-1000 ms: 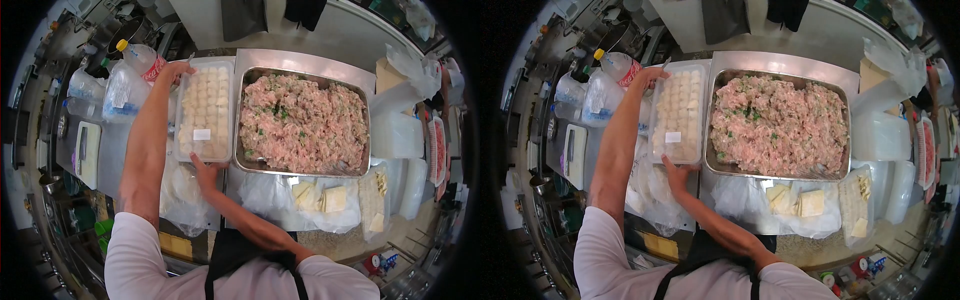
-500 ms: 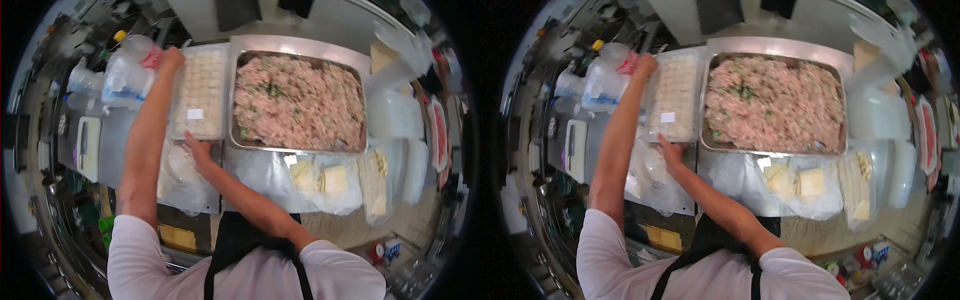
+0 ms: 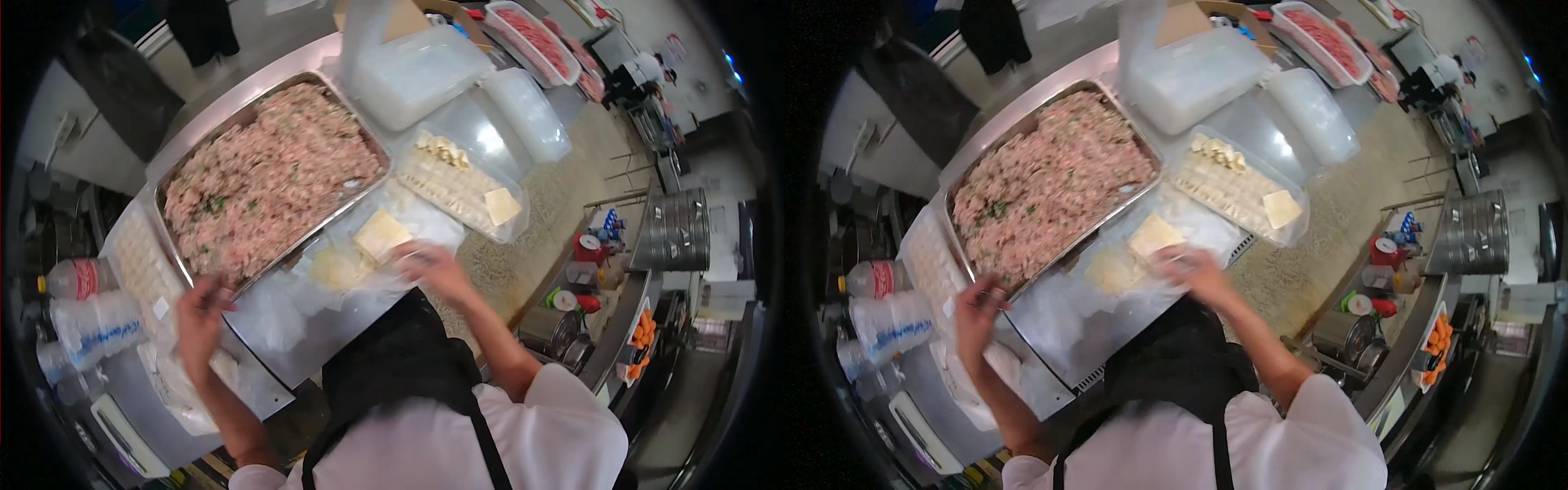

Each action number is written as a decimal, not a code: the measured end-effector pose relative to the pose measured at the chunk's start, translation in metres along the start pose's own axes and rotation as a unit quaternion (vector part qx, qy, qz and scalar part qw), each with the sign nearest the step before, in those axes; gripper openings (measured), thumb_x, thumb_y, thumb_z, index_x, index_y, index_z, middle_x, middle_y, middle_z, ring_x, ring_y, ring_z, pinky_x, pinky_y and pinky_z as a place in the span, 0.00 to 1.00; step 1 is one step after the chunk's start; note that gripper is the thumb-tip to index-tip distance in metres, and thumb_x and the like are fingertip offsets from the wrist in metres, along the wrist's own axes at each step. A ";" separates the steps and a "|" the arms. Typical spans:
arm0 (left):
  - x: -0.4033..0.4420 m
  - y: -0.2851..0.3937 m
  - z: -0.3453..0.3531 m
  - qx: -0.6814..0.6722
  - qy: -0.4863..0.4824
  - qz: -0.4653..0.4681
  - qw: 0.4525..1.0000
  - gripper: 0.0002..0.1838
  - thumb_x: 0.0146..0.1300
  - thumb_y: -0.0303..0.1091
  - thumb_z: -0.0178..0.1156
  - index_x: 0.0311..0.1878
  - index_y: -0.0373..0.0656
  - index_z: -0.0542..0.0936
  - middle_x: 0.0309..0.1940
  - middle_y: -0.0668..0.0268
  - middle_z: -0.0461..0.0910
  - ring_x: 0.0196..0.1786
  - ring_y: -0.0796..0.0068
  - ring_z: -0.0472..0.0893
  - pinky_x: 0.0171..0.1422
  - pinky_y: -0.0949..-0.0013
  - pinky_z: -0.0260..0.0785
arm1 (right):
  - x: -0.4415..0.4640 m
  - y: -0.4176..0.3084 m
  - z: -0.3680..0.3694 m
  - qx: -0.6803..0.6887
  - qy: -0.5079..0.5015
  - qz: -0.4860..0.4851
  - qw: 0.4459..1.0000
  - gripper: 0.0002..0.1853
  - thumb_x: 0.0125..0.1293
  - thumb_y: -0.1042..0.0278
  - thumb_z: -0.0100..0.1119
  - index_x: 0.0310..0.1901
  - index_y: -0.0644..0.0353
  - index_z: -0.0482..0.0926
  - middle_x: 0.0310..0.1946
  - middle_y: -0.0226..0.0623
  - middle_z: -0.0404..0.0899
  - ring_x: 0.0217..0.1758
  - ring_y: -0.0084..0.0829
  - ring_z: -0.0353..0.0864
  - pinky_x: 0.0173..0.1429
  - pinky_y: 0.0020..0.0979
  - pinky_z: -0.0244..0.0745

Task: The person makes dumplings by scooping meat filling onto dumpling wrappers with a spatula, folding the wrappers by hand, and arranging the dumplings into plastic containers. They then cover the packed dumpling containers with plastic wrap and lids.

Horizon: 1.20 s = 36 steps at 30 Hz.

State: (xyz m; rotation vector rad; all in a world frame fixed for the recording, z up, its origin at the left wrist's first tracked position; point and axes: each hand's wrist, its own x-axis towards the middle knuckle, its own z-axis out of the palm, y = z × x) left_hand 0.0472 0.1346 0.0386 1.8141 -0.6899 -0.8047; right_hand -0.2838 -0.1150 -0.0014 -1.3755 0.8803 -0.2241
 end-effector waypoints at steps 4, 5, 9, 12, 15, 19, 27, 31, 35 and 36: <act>0.009 0.020 0.127 0.006 -0.129 -0.009 0.992 0.08 0.65 0.27 0.63 0.45 0.33 0.83 0.32 0.62 0.84 0.30 0.75 0.85 0.37 0.69 0.75 | -0.036 0.046 -0.153 -0.133 0.470 -0.050 0.871 0.12 0.71 0.65 0.58 0.47 0.64 0.84 0.35 0.30 0.81 0.36 0.21 0.78 0.40 0.26 0.75; 0.017 0.017 0.153 0.016 -0.148 -0.009 0.989 0.09 0.65 0.27 0.63 0.44 0.32 0.82 0.30 0.60 0.83 0.29 0.75 0.85 0.36 0.68 0.74 | -0.040 0.067 -0.182 -0.173 0.520 -0.042 0.835 0.13 0.71 0.64 0.57 0.49 0.64 0.83 0.35 0.30 0.81 0.36 0.21 0.77 0.40 0.26 0.74; 0.053 0.046 0.235 0.080 -0.136 -0.009 0.987 0.14 0.63 0.21 0.62 0.52 0.28 0.81 0.38 0.58 0.85 0.33 0.73 0.85 0.38 0.69 0.77 | -0.025 0.116 -0.230 0.077 0.477 0.109 0.869 0.16 0.70 0.62 0.60 0.52 0.63 0.82 0.35 0.27 0.81 0.33 0.20 0.77 0.36 0.26 0.75; 0.090 0.060 0.288 0.171 -0.055 0.093 0.979 0.15 0.60 0.19 0.62 0.52 0.31 0.81 0.36 0.56 0.84 0.31 0.69 0.84 0.37 0.68 0.76 | -0.007 0.117 -0.243 0.246 0.354 0.112 0.895 0.16 0.69 0.66 0.60 0.54 0.66 0.81 0.38 0.30 0.83 0.37 0.22 0.80 0.40 0.27 0.77; 0.132 0.084 0.327 0.221 0.013 0.152 0.963 0.18 0.53 0.19 0.61 0.49 0.33 0.82 0.43 0.45 0.83 0.46 0.45 0.83 0.52 0.56 0.74 | 0.000 0.127 -0.252 0.053 0.328 0.076 0.940 0.16 0.68 0.72 0.58 0.54 0.69 0.80 0.41 0.32 0.84 0.42 0.23 0.82 0.44 0.28 0.77; 0.157 0.096 0.358 0.288 0.056 0.132 0.947 0.21 0.51 0.17 0.60 0.51 0.34 0.82 0.45 0.45 0.82 0.48 0.42 0.81 0.56 0.53 0.73 | 0.020 0.139 -0.286 -0.028 0.305 0.001 0.952 0.15 0.66 0.77 0.55 0.53 0.71 0.81 0.43 0.36 0.85 0.43 0.25 0.83 0.49 0.27 0.76; 0.148 0.074 0.392 0.283 0.049 0.024 0.958 0.11 0.53 0.23 0.64 0.42 0.37 0.83 0.30 0.44 0.81 0.35 0.41 0.81 0.41 0.51 0.72 | 0.125 0.121 -0.404 -0.273 0.261 -0.126 0.917 0.20 0.66 0.80 0.51 0.58 0.62 0.81 0.42 0.53 0.82 0.49 0.47 0.82 0.58 0.39 0.74; 0.131 0.077 0.414 0.272 0.046 0.019 0.961 0.09 0.52 0.22 0.63 0.39 0.36 0.82 0.31 0.44 0.81 0.38 0.40 0.82 0.43 0.49 0.73 | 0.191 0.075 -0.430 -0.354 0.156 -0.091 0.918 0.22 0.65 0.79 0.54 0.59 0.52 0.82 0.44 0.55 0.82 0.49 0.54 0.82 0.54 0.42 0.76; 0.123 0.063 0.425 0.276 0.090 0.015 0.957 0.10 0.52 0.22 0.63 0.40 0.36 0.82 0.31 0.43 0.81 0.39 0.41 0.82 0.44 0.49 0.73 | 0.248 0.048 -0.415 -0.364 0.153 -0.167 0.904 0.20 0.65 0.77 0.55 0.57 0.52 0.84 0.42 0.55 0.83 0.47 0.53 0.84 0.52 0.41 0.77; 0.123 0.061 0.425 0.266 0.114 0.012 0.957 0.11 0.51 0.22 0.63 0.40 0.36 0.82 0.31 0.43 0.81 0.39 0.41 0.83 0.44 0.49 0.73 | 0.255 0.040 -0.411 -0.363 0.154 -0.171 0.903 0.18 0.66 0.75 0.57 0.56 0.53 0.84 0.43 0.54 0.84 0.47 0.51 0.84 0.53 0.40 0.77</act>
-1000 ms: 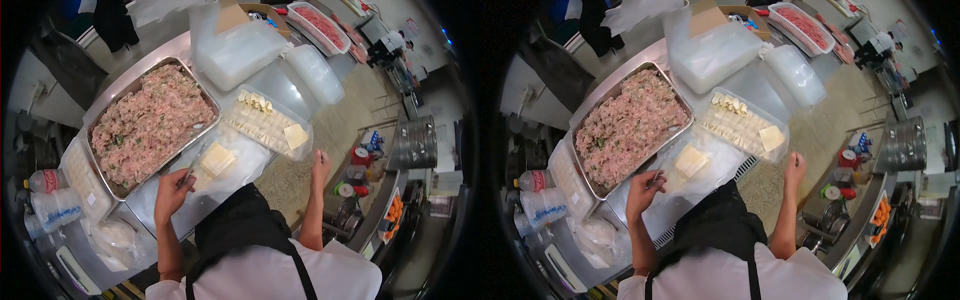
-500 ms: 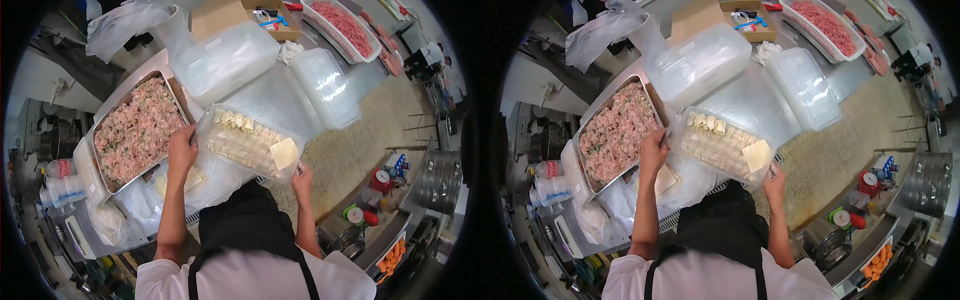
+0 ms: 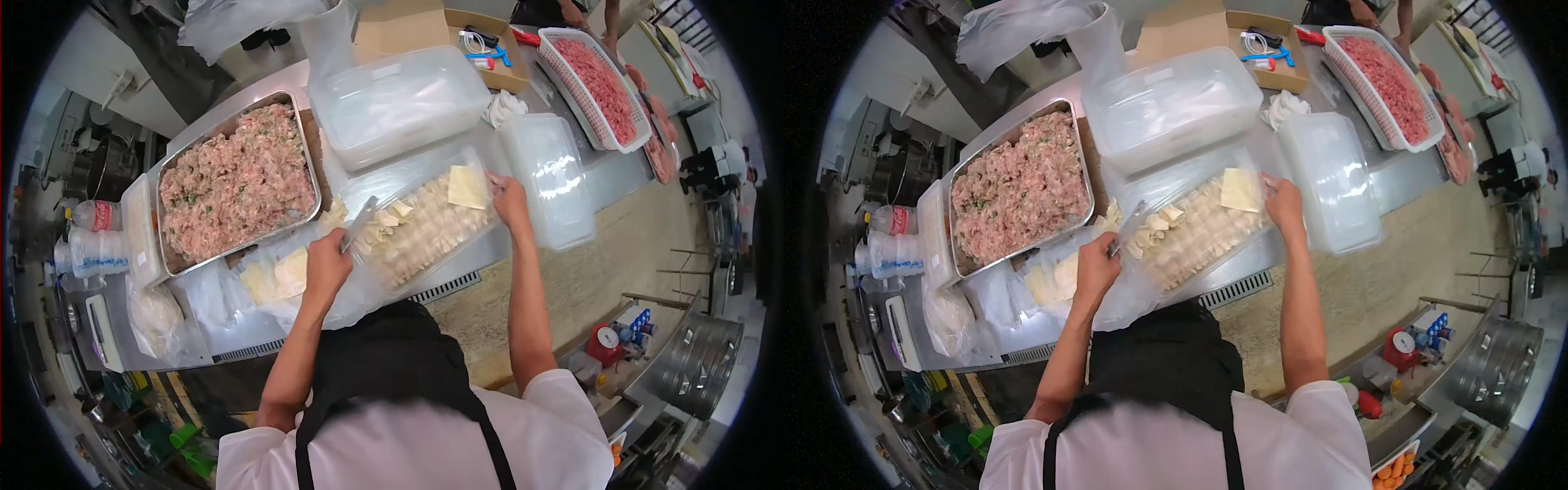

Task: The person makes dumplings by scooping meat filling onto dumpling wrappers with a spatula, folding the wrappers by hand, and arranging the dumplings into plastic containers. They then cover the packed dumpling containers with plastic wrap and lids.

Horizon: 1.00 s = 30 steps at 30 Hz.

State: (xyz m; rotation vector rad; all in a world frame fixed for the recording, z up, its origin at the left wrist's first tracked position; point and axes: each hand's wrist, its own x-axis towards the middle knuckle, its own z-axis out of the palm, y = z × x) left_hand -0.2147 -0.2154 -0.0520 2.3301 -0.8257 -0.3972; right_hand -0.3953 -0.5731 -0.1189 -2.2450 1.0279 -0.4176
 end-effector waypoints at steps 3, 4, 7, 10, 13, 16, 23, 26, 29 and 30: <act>0.000 -0.002 0.000 -0.020 0.022 -0.032 0.999 0.12 0.51 0.21 0.62 0.42 0.36 0.82 0.30 0.44 0.82 0.38 0.42 0.83 0.44 0.50 0.74 | 0.000 -0.018 -0.017 0.048 0.013 0.006 0.999 0.15 0.67 0.70 0.60 0.54 0.55 0.85 0.45 0.50 0.86 0.49 0.46 0.86 0.54 0.38 0.78; 0.001 -0.002 -0.004 -0.025 0.026 -0.054 0.998 0.13 0.51 0.21 0.62 0.42 0.37 0.83 0.30 0.44 0.82 0.38 0.42 0.83 0.44 0.51 0.74 | 0.002 -0.026 -0.023 0.102 0.023 0.012 0.994 0.14 0.68 0.67 0.62 0.53 0.57 0.86 0.46 0.47 0.86 0.50 0.43 0.86 0.55 0.37 0.78; 0.002 0.002 -0.021 -0.023 0.089 -0.028 0.995 0.12 0.52 0.22 0.63 0.42 0.36 0.82 0.30 0.46 0.82 0.36 0.43 0.83 0.42 0.54 0.74 | 0.016 -0.040 -0.041 0.149 0.088 0.013 0.985 0.14 0.68 0.64 0.64 0.50 0.61 0.86 0.48 0.46 0.87 0.51 0.40 0.86 0.56 0.35 0.78; 0.035 0.004 -0.029 -0.044 0.136 0.016 0.990 0.08 0.61 0.30 0.66 0.40 0.36 0.82 0.28 0.52 0.83 0.27 0.61 0.83 0.33 0.62 0.73 | 0.047 -0.065 -0.067 0.121 0.156 -0.025 0.980 0.15 0.65 0.63 0.66 0.49 0.62 0.86 0.46 0.47 0.87 0.50 0.41 0.87 0.55 0.36 0.78; 0.087 0.040 -0.054 -0.030 0.146 -0.048 0.988 0.14 0.63 0.39 0.68 0.36 0.35 0.80 0.27 0.52 0.83 0.26 0.58 0.83 0.34 0.60 0.73 | 0.065 -0.046 -0.092 0.000 0.197 -0.027 0.980 0.15 0.62 0.63 0.69 0.49 0.62 0.87 0.45 0.47 0.87 0.48 0.39 0.87 0.54 0.36 0.79; 0.127 0.053 -0.047 -0.012 0.186 -0.068 0.980 0.24 0.60 0.50 0.69 0.39 0.33 0.79 0.32 0.43 0.83 0.37 0.43 0.84 0.43 0.51 0.74 | 0.046 -0.038 -0.095 0.009 0.167 0.035 0.985 0.15 0.61 0.64 0.69 0.48 0.62 0.87 0.44 0.45 0.86 0.46 0.38 0.87 0.53 0.36 0.79; 0.165 0.035 -0.014 -0.008 0.232 -0.007 0.973 0.16 0.53 0.38 0.60 0.41 0.35 0.76 0.22 0.50 0.81 0.27 0.51 0.84 0.39 0.54 0.74 | 0.084 -0.070 -0.029 0.188 0.141 -0.084 0.968 0.20 0.66 0.67 0.64 0.59 0.57 0.82 0.59 0.46 0.80 0.57 0.39 0.83 0.62 0.35 0.75; 0.168 0.047 -0.023 -0.009 0.187 -0.010 0.982 0.15 0.51 0.31 0.57 0.43 0.37 0.75 0.27 0.45 0.81 0.32 0.44 0.82 0.42 0.50 0.73 | 0.098 -0.076 -0.019 0.270 0.108 -0.135 0.947 0.20 0.68 0.66 0.62 0.61 0.56 0.80 0.64 0.47 0.76 0.66 0.41 0.76 0.69 0.35 0.69; 0.175 0.043 -0.025 -0.028 0.142 -0.010 0.989 0.15 0.49 0.29 0.57 0.44 0.40 0.75 0.33 0.41 0.82 0.39 0.36 0.81 0.47 0.44 0.71 | 0.087 -0.064 -0.025 0.117 0.093 -0.136 0.979 0.24 0.69 0.64 0.60 0.66 0.55 0.76 0.67 0.46 0.73 0.71 0.41 0.71 0.72 0.36 0.65; 0.178 0.040 -0.025 -0.020 0.139 0.015 0.990 0.15 0.49 0.28 0.58 0.43 0.40 0.75 0.32 0.42 0.82 0.39 0.37 0.81 0.46 0.44 0.71 | 0.079 -0.055 -0.032 0.110 0.088 -0.141 0.980 0.24 0.69 0.64 0.60 0.67 0.56 0.75 0.67 0.46 0.73 0.70 0.41 0.72 0.72 0.36 0.65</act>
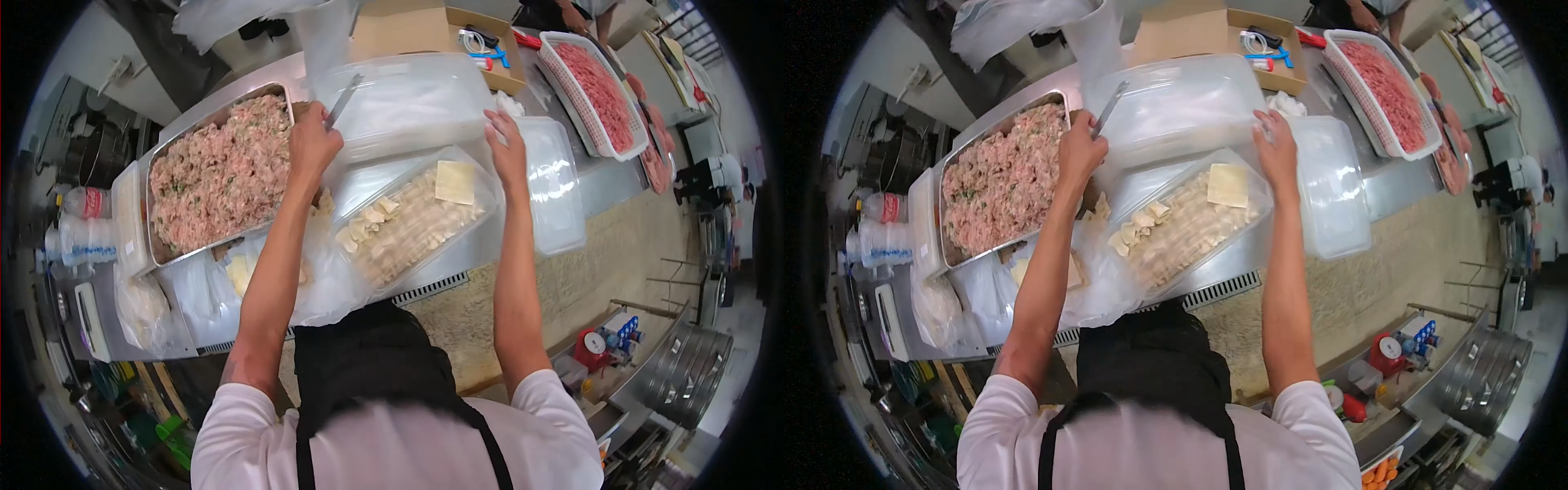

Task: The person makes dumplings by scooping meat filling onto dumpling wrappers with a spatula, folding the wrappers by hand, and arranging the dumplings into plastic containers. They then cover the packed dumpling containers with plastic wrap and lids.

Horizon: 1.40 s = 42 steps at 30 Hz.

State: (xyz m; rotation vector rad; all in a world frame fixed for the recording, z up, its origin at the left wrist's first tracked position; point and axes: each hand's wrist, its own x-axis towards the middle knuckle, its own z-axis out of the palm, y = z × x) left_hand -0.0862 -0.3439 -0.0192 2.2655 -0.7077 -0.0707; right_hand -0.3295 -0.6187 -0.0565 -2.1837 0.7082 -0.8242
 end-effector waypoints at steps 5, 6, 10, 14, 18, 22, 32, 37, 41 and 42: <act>0.022 0.008 0.005 0.034 -0.028 0.035 0.998 0.17 0.49 0.27 0.58 0.45 0.44 0.75 0.32 0.45 0.83 0.40 0.38 0.82 0.47 0.43 0.71 | -0.064 -0.035 -0.019 0.159 0.043 0.161 0.973 0.25 0.70 0.64 0.59 0.67 0.64 0.73 0.64 0.50 0.75 0.67 0.43 0.76 0.70 0.38 0.67; 0.029 0.007 0.011 0.046 -0.032 0.062 0.996 0.17 0.50 0.27 0.58 0.45 0.44 0.75 0.32 0.45 0.83 0.40 0.38 0.82 0.47 0.43 0.72 | -0.081 -0.024 -0.019 0.090 0.050 0.164 0.981 0.26 0.70 0.64 0.59 0.67 0.66 0.73 0.63 0.52 0.76 0.65 0.43 0.77 0.70 0.38 0.68; 0.044 0.012 0.019 0.057 -0.048 0.121 0.990 0.16 0.52 0.26 0.55 0.46 0.47 0.74 0.31 0.46 0.82 0.40 0.38 0.81 0.43 0.42 0.69 | -0.171 0.018 -0.019 -0.055 -0.020 0.328 0.943 0.32 0.73 0.65 0.56 0.74 0.68 0.60 0.64 0.46 0.74 0.58 0.38 0.80 0.52 0.37 0.82; 0.059 0.019 0.021 0.067 -0.079 0.158 0.982 0.16 0.53 0.24 0.54 0.47 0.47 0.74 0.34 0.47 0.82 0.42 0.38 0.80 0.45 0.42 0.69 | -0.206 -0.018 0.012 0.212 0.055 0.425 0.878 0.24 0.69 0.74 0.54 0.66 0.70 0.70 0.52 0.42 0.78 0.47 0.34 0.82 0.39 0.31 0.84; 0.077 0.021 0.031 0.072 -0.088 0.187 0.976 0.16 0.54 0.23 0.54 0.48 0.47 0.74 0.34 0.47 0.82 0.42 0.38 0.81 0.45 0.41 0.69 | -0.201 -0.029 0.024 0.306 0.020 0.421 0.854 0.18 0.66 0.78 0.52 0.58 0.67 0.72 0.44 0.36 0.76 0.40 0.29 0.81 0.38 0.31 0.86; 0.077 0.023 0.031 0.077 -0.081 0.189 0.976 0.17 0.57 0.23 0.54 0.51 0.46 0.72 0.35 0.46 0.83 0.42 0.38 0.81 0.45 0.41 0.70 | -0.202 -0.045 0.022 0.365 0.047 0.451 0.813 0.19 0.68 0.74 0.52 0.60 0.66 0.68 0.46 0.40 0.75 0.38 0.33 0.82 0.37 0.34 0.87; -0.087 0.002 -0.068 -0.067 -0.038 0.027 0.997 0.14 0.67 0.32 0.61 0.52 0.43 0.70 0.38 0.51 0.82 0.43 0.45 0.82 0.47 0.58 0.74 | -0.224 -0.072 0.053 0.432 0.006 0.483 0.762 0.25 0.67 0.73 0.58 0.59 0.67 0.57 0.47 0.53 0.70 0.30 0.43 0.84 0.32 0.39 0.87; -0.159 -0.046 -0.119 -0.071 -0.078 -0.047 0.993 0.16 0.61 0.23 0.64 0.51 0.39 0.73 0.35 0.66 0.77 0.38 0.75 0.77 0.42 0.72 0.71 | -0.222 -0.082 0.061 0.435 0.025 0.491 0.755 0.27 0.67 0.73 0.60 0.60 0.66 0.55 0.48 0.53 0.70 0.30 0.43 0.84 0.31 0.37 0.86; -0.200 -0.073 -0.178 -0.124 -0.041 -0.122 0.984 0.16 0.58 0.18 0.62 0.50 0.39 0.75 0.34 0.70 0.74 0.36 0.84 0.73 0.36 0.76 0.67 | -0.230 -0.113 0.066 0.160 0.091 0.374 0.909 0.26 0.67 0.69 0.63 0.59 0.68 0.62 0.46 0.47 0.73 0.39 0.42 0.85 0.40 0.36 0.81; -0.211 -0.084 -0.191 -0.117 -0.033 -0.141 0.983 0.15 0.59 0.18 0.61 0.50 0.39 0.75 0.30 0.69 0.74 0.31 0.83 0.72 0.32 0.75 0.65 | -0.231 -0.131 0.065 -0.097 0.131 0.244 0.956 0.23 0.66 0.69 0.65 0.58 0.68 0.68 0.45 0.45 0.76 0.44 0.41 0.84 0.45 0.35 0.80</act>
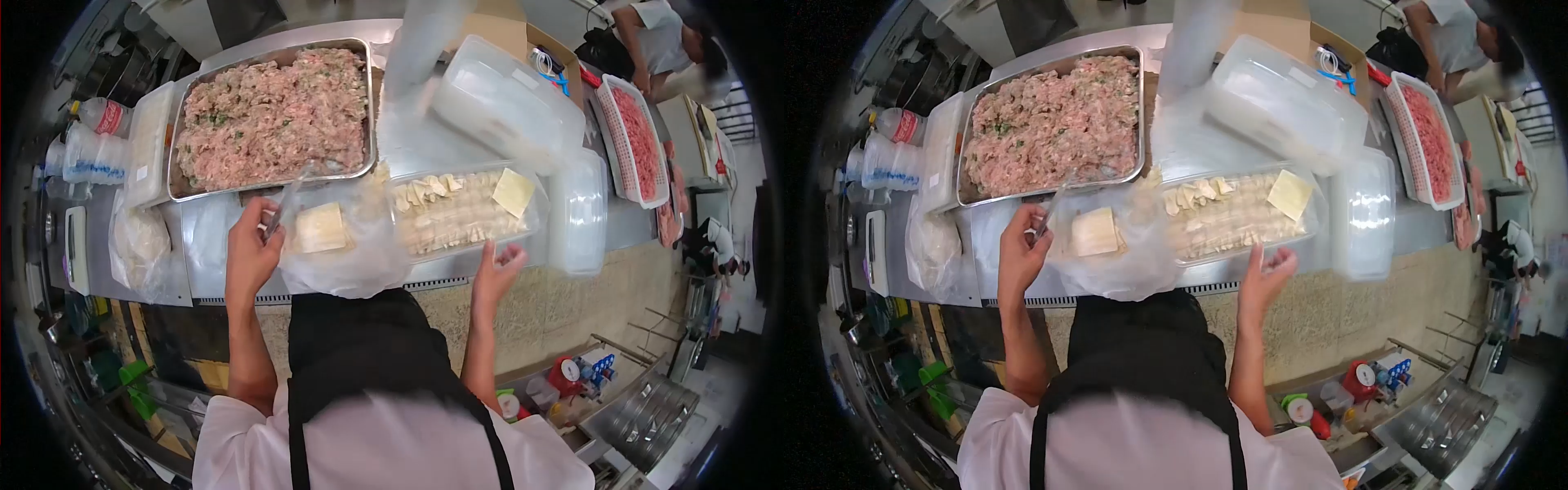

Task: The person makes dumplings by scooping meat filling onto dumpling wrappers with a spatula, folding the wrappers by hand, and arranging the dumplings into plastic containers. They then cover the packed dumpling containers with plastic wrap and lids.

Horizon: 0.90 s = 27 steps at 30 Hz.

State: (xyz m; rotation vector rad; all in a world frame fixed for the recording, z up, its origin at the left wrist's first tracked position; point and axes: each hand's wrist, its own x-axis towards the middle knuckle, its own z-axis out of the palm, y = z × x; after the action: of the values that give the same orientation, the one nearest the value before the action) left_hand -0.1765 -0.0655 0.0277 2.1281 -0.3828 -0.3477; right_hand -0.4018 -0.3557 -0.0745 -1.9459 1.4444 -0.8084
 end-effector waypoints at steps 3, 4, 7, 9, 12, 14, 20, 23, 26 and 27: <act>-0.006 -0.021 -0.018 -0.029 -0.001 -0.014 0.999 0.15 0.59 0.18 0.60 0.50 0.39 0.76 0.27 0.68 0.74 0.26 0.84 0.71 0.28 0.74 0.63 | 0.011 -0.068 0.016 0.086 -0.162 -0.191 0.964 0.14 0.62 0.71 0.66 0.49 0.65 0.80 0.44 0.44 0.81 0.50 0.41 0.81 0.53 0.37 0.75; -0.007 -0.027 -0.022 -0.057 -0.006 -0.016 0.998 0.15 0.59 0.18 0.60 0.50 0.39 0.76 0.27 0.67 0.74 0.24 0.84 0.71 0.28 0.73 0.62 | 0.012 -0.083 0.035 0.068 -0.145 -0.253 0.954 0.12 0.61 0.72 0.66 0.45 0.64 0.83 0.44 0.44 0.82 0.49 0.43 0.80 0.53 0.38 0.75; -0.008 -0.030 -0.039 -0.046 -0.027 -0.017 0.998 0.15 0.59 0.18 0.59 0.50 0.39 0.76 0.26 0.67 0.74 0.23 0.84 0.71 0.27 0.74 0.62 | 0.008 -0.100 0.074 -0.017 -0.118 -0.329 0.937 0.10 0.59 0.72 0.66 0.42 0.62 0.86 0.42 0.44 0.84 0.45 0.45 0.80 0.52 0.41 0.75; -0.009 -0.037 -0.056 -0.057 -0.033 -0.010 0.998 0.15 0.59 0.18 0.59 0.50 0.39 0.76 0.26 0.67 0.75 0.23 0.84 0.71 0.27 0.73 0.62 | 0.000 -0.092 0.091 -0.085 -0.110 -0.342 0.929 0.10 0.59 0.72 0.65 0.42 0.62 0.86 0.41 0.44 0.85 0.43 0.47 0.81 0.51 0.43 0.75; -0.010 -0.057 -0.077 -0.062 -0.043 -0.014 0.997 0.15 0.59 0.17 0.59 0.50 0.39 0.76 0.27 0.67 0.75 0.23 0.83 0.71 0.27 0.73 0.62 | -0.013 -0.075 0.102 -0.151 -0.134 -0.291 0.935 0.09 0.59 0.72 0.65 0.40 0.62 0.87 0.37 0.45 0.85 0.41 0.47 0.82 0.49 0.42 0.76; -0.010 -0.073 -0.091 -0.057 -0.052 -0.023 0.997 0.15 0.59 0.17 0.59 0.50 0.39 0.76 0.27 0.67 0.76 0.22 0.82 0.71 0.27 0.73 0.62 | -0.020 -0.073 0.106 -0.098 -0.140 -0.198 0.965 0.08 0.58 0.72 0.65 0.38 0.62 0.88 0.37 0.46 0.86 0.43 0.47 0.83 0.48 0.42 0.76; -0.010 -0.118 -0.113 -0.013 -0.055 0.011 0.998 0.15 0.58 0.18 0.58 0.50 0.37 0.77 0.28 0.61 0.78 0.22 0.73 0.74 0.30 0.69 0.67 | -0.048 -0.118 0.084 -0.057 -0.070 -0.231 0.969 0.11 0.54 0.77 0.65 0.41 0.62 0.87 0.40 0.47 0.86 0.45 0.46 0.84 0.48 0.41 0.78; -0.009 -0.129 -0.120 -0.031 -0.059 0.010 0.998 0.16 0.59 0.18 0.58 0.52 0.36 0.78 0.31 0.56 0.81 0.27 0.68 0.79 0.34 0.66 0.71 | -0.096 -0.145 0.083 0.031 -0.231 -0.360 0.903 0.13 0.52 0.81 0.65 0.41 0.60 0.87 0.39 0.44 0.86 0.44 0.46 0.84 0.50 0.39 0.79; -0.009 -0.131 -0.117 -0.033 -0.099 -0.043 0.994 0.17 0.63 0.19 0.58 0.56 0.35 0.78 0.32 0.64 0.79 0.23 0.80 0.77 0.26 0.73 0.68 | -0.132 -0.163 0.110 -0.004 -0.399 -0.419 0.816 0.15 0.47 0.81 0.65 0.39 0.56 0.86 0.35 0.37 0.81 0.46 0.43 0.81 0.48 0.40 0.80; -0.011 -0.137 -0.114 0.005 -0.103 -0.018 0.994 0.17 0.64 0.20 0.58 0.57 0.35 0.78 0.30 0.63 0.79 0.23 0.79 0.78 0.25 0.71 0.69 | -0.133 -0.157 0.121 -0.040 -0.405 -0.426 0.808 0.12 0.48 0.79 0.68 0.37 0.56 0.86 0.36 0.37 0.83 0.45 0.43 0.81 0.49 0.40 0.79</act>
State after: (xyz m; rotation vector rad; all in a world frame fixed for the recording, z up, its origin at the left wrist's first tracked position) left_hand -0.1231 0.0969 -0.0242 2.1164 -0.4671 -0.5906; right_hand -0.2449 -0.1769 -0.0527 -2.5384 0.0589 -0.1359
